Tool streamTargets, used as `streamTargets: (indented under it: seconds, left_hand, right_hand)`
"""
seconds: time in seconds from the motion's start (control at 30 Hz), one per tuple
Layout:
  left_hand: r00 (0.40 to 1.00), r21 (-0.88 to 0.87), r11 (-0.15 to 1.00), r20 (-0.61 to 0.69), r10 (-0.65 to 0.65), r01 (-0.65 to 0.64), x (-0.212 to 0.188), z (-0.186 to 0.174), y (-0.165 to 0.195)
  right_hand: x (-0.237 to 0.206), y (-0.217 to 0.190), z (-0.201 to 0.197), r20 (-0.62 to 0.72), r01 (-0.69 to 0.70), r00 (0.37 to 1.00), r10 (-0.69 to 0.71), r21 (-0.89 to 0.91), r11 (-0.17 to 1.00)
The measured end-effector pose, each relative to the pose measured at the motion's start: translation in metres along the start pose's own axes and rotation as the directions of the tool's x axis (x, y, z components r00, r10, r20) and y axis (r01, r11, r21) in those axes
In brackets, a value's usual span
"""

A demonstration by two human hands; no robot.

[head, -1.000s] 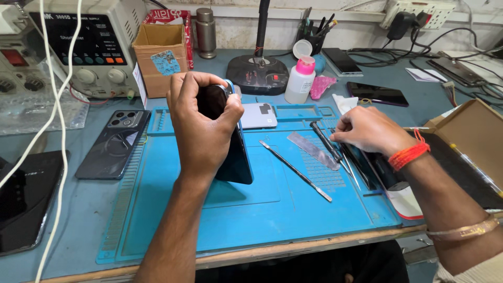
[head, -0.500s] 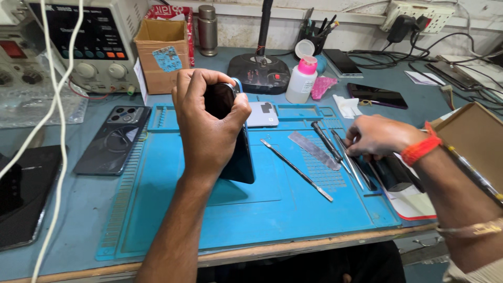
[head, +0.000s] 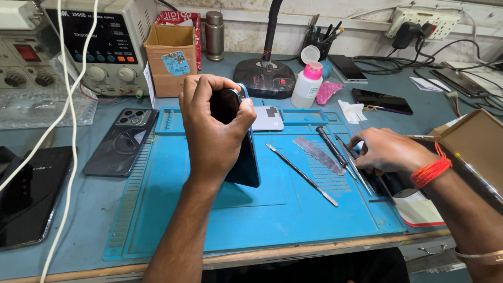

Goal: The person pries open the back cover of a smartphone using a pry tool, working around the edges of the device. They separate the back cover from the frame, set it aside, and manipulate internal components including the battery and connectors with tweezers and their fingers on a repair mat.

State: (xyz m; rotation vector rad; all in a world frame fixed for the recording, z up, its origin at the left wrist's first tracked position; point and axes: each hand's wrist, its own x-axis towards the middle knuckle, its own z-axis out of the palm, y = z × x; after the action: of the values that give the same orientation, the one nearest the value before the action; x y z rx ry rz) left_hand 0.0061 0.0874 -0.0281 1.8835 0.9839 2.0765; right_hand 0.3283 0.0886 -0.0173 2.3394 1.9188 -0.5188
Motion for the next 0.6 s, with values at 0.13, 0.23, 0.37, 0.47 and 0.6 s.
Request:
streamTargets:
  seconds: [0.13,0.23,0.37,0.47,0.6]
  left_hand:
    - [1.000,0.008,1.000,-0.008,0.000,0.000,0.000,-0.001,-0.001]
    - [0.999,-0.004,1.000,-0.031,0.020,-0.020,-0.001,0.000,-0.003]
    - [0.995,-0.075,0.997,-0.094,0.016,-0.023,-0.004,-0.002,-0.006]
    - [0.990,-0.114,0.993,-0.134,-0.043,0.028,-0.004,-0.005,-0.010]
    - [0.979,-0.150,0.986,-0.182,-0.094,0.067,0.000,-0.006,-0.014]
  right_hand:
    - [0.006,0.009,0.005,-0.002,-0.006,1.000,0.006,0.139,0.990]
    - [0.007,0.017,0.007,-0.004,-0.010,1.000,0.010,0.142,0.990]
    - [0.011,0.026,0.012,-0.010,-0.056,0.998,0.058,0.114,0.992]
    - [0.018,0.034,0.015,-0.059,-0.012,0.998,0.014,0.035,0.999]
    - [0.028,0.047,0.009,-0.251,0.112,0.964,-0.087,0.085,0.990]
